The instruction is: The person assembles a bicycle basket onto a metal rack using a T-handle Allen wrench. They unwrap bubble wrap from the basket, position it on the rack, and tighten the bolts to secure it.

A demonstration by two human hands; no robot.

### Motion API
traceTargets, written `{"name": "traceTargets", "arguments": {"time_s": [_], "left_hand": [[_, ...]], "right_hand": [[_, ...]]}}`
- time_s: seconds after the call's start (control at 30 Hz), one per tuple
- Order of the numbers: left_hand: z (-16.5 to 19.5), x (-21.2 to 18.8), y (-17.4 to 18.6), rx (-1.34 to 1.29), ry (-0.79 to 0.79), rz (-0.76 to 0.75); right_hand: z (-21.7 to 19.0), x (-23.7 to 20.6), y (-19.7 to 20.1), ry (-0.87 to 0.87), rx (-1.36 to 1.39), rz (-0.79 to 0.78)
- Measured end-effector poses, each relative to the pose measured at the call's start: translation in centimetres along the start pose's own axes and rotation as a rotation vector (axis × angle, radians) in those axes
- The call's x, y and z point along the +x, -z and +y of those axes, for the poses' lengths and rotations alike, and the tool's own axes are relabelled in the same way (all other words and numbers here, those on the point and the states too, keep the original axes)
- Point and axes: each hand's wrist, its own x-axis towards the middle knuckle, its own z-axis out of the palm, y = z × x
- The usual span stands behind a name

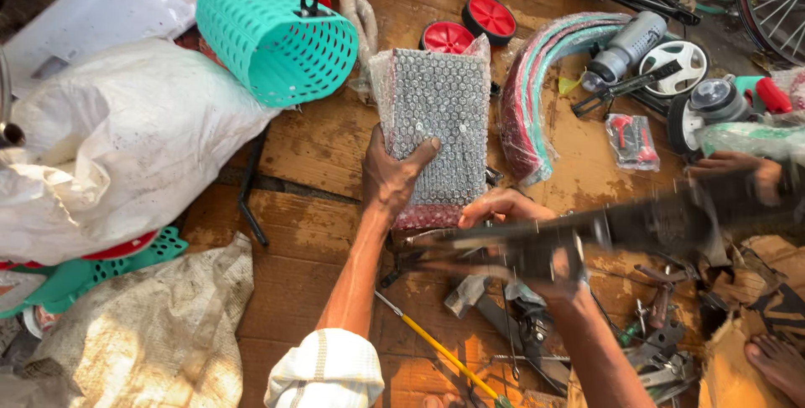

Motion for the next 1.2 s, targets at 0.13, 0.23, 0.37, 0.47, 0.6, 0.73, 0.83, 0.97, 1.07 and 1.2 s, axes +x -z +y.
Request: {"name": "traceTargets", "arguments": {"time_s": [0.13, 0.23, 0.37, 0.47, 0.6, 0.73, 0.83, 0.97, 1.07, 1.2], "left_hand": [[0.0, -0.8, 0.0, 0.096, 0.074, -0.014], [-0.3, -1.1, 0.0, 0.113, 0.131, -0.019], [-1.3, -1.8, -0.2, 0.1, 0.066, 0.005], [-2.6, -2.0, -0.3, 0.1, 0.099, -0.011], [-4.5, -1.6, -0.3, 0.259, 0.091, -0.003], [-5.3, -1.3, -0.4, 0.206, 0.175, -0.007], [-5.2, -1.6, -0.5, 0.17, 0.153, 0.014], [-4.1, -2.0, -0.4, 0.152, 0.136, 0.006], [-3.4, -2.2, -0.3, 0.016, 0.169, -0.044], [-3.4, -1.8, -0.5, 0.17, 0.202, 0.033]], "right_hand": [[-3.2, -0.4, 1.1, 0.055, -0.007, -0.408], [-3.7, -0.3, 1.9, -0.073, 0.238, -0.455], [-2.1, 2.5, 3.0, -0.086, 0.331, -0.124], [-0.6, 5.6, 3.7, -0.104, -0.407, 0.057], [0.3, 7.9, 3.4, 0.175, -1.138, -0.044], [-0.1, 8.7, 2.9, 0.149, -1.141, -0.033], [0.0, 9.3, 3.1, 0.171, -1.136, -0.018], [1.1, 9.9, 4.0, 0.116, -1.097, 0.014], [2.0, 9.8, 4.7, 0.303, -1.18, -0.009], [3.3, 9.4, 4.4, 0.313, -1.122, 0.057]]}}
